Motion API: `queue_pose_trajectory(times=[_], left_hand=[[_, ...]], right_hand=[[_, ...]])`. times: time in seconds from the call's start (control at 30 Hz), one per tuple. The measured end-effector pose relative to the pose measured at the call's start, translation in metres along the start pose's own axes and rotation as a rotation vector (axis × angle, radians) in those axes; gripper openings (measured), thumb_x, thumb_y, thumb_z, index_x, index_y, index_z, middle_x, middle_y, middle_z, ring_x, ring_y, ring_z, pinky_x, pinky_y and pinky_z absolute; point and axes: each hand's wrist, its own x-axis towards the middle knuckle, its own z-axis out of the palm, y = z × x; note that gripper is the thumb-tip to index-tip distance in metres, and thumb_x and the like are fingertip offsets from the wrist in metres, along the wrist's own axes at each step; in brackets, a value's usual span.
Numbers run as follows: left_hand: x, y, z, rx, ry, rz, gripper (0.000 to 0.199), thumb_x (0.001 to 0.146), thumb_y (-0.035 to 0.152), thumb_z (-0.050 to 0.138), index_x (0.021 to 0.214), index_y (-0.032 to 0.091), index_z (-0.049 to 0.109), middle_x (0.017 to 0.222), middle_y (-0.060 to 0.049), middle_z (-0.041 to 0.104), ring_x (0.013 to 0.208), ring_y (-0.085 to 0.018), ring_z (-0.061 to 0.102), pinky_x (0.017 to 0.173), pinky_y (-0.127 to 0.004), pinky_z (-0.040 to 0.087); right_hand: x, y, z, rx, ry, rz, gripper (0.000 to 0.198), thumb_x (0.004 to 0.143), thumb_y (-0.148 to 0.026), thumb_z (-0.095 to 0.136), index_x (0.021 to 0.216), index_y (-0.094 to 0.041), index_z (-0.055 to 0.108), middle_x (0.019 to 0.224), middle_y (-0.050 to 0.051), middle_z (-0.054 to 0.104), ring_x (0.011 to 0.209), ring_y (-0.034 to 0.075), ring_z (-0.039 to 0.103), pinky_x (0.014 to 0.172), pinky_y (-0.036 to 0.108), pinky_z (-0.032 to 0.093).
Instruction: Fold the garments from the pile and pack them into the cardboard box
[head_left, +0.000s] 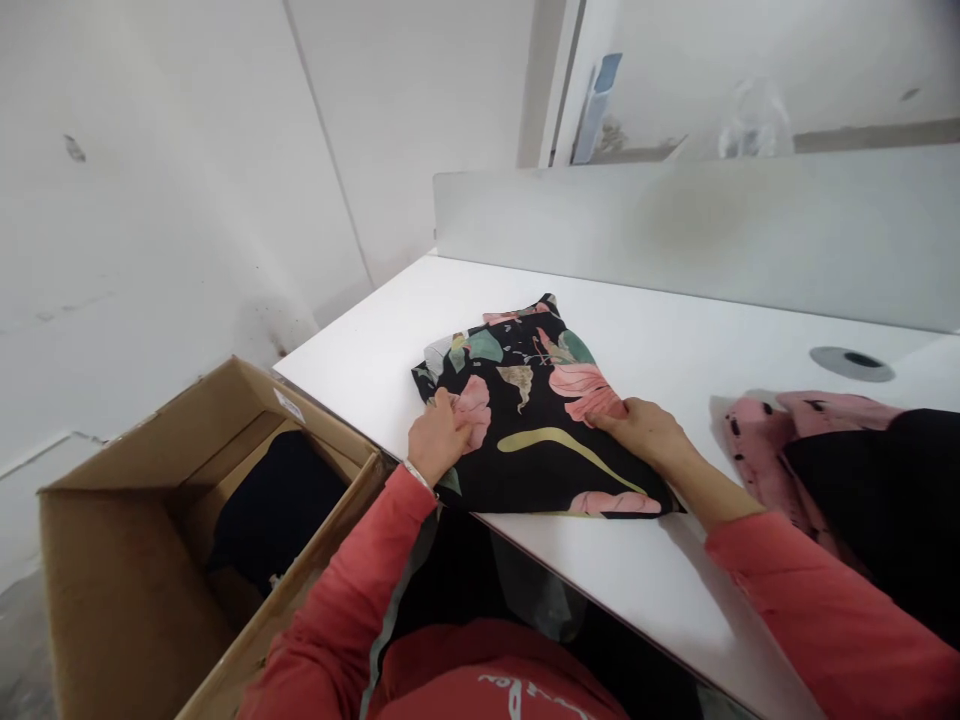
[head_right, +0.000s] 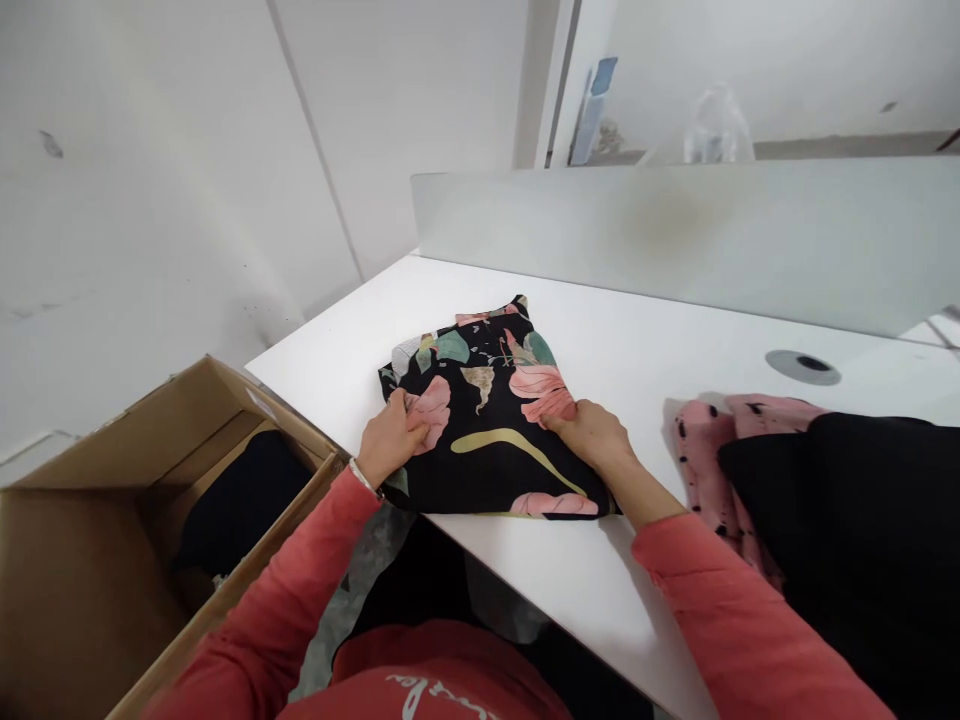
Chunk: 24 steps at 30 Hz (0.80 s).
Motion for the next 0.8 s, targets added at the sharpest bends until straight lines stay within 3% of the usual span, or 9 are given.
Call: queue_pose_trajectory(times=[0.17,0.27,0.37,0.43,0.57,0.7,0.8], left_hand=[[0.009,-0.003,0.014,-0.353,0.087,0.043,0.028,0.071,0.013,0.043,0.099,0.021,0.042,0.097,-0.004,0.058,0.088,-0.019,0.056,0.073,-0.03,0.042],[0.021,-0.002,0.017,-0.784,0.095,-0.046,0.025,0.067,0.009,0.048,0.091,0.017,0.046,0.098,-0.004,0.057,0.086,-0.015,0.056,0.073,-0.026,0.044],[0.036,0.007,0.007,-1.122,0.046,-0.185,0.023,0.063,0.005,0.05,0.085,0.013,0.048,0.084,-0.003,0.06,0.073,-0.012,0.057,0.068,-0.025,0.046],[0.047,0.013,-0.009,-1.237,0.031,-0.192,0.02,0.064,0.004,0.051,0.083,0.012,0.051,0.074,-0.002,0.06,0.066,-0.011,0.057,0.07,-0.026,0.046],[0.068,0.02,-0.059,-1.377,0.02,-0.109,0.008,0.068,0.008,0.052,0.074,0.01,0.056,0.068,-0.003,0.062,0.068,-0.012,0.058,0.081,-0.031,0.044],[0.08,0.011,-0.122,-1.418,-0.053,0.045,0.009,0.069,0.005,0.05,0.069,0.009,0.058,0.069,-0.002,0.063,0.082,-0.013,0.059,0.088,-0.029,0.041],[0.074,-0.006,-0.172,-1.38,0.042,0.107,0.013,0.07,0.002,0.047,0.068,0.009,0.058,0.07,0.0,0.062,0.093,-0.014,0.057,0.088,-0.026,0.042]], right_hand=[[-0.003,0.004,0.002,0.22,0.072,-0.012,0.021,0.076,-0.037,0.048,0.073,-0.016,0.048,0.079,0.009,0.058,0.076,0.021,0.055,0.06,0.028,0.039],[-0.011,0.003,-0.001,0.713,-0.019,0.041,0.009,0.076,-0.025,0.048,0.075,-0.016,0.048,0.073,0.008,0.058,0.068,0.018,0.055,0.058,0.028,0.042],[-0.017,-0.004,-0.016,1.126,-0.136,0.106,0.004,0.073,-0.013,0.051,0.077,-0.014,0.05,0.069,0.007,0.059,0.062,0.016,0.056,0.059,0.028,0.045],[-0.019,-0.013,-0.035,1.219,-0.142,0.057,0.005,0.072,-0.009,0.051,0.076,-0.012,0.052,0.07,0.007,0.06,0.062,0.015,0.056,0.064,0.028,0.046],[-0.022,-0.047,-0.085,1.23,-0.176,-0.184,0.013,0.074,-0.002,0.046,0.077,-0.005,0.058,0.078,0.011,0.062,0.067,0.013,0.057,0.073,0.024,0.045],[-0.032,-0.099,-0.131,1.2,-0.093,-0.203,0.018,0.078,-0.005,0.045,0.09,-0.001,0.059,0.088,0.013,0.062,0.07,0.012,0.058,0.071,0.026,0.046],[-0.046,-0.144,-0.153,1.207,-0.062,-0.255,0.021,0.079,-0.009,0.048,0.097,-0.003,0.059,0.098,0.013,0.06,0.076,0.013,0.059,0.069,0.027,0.046]])
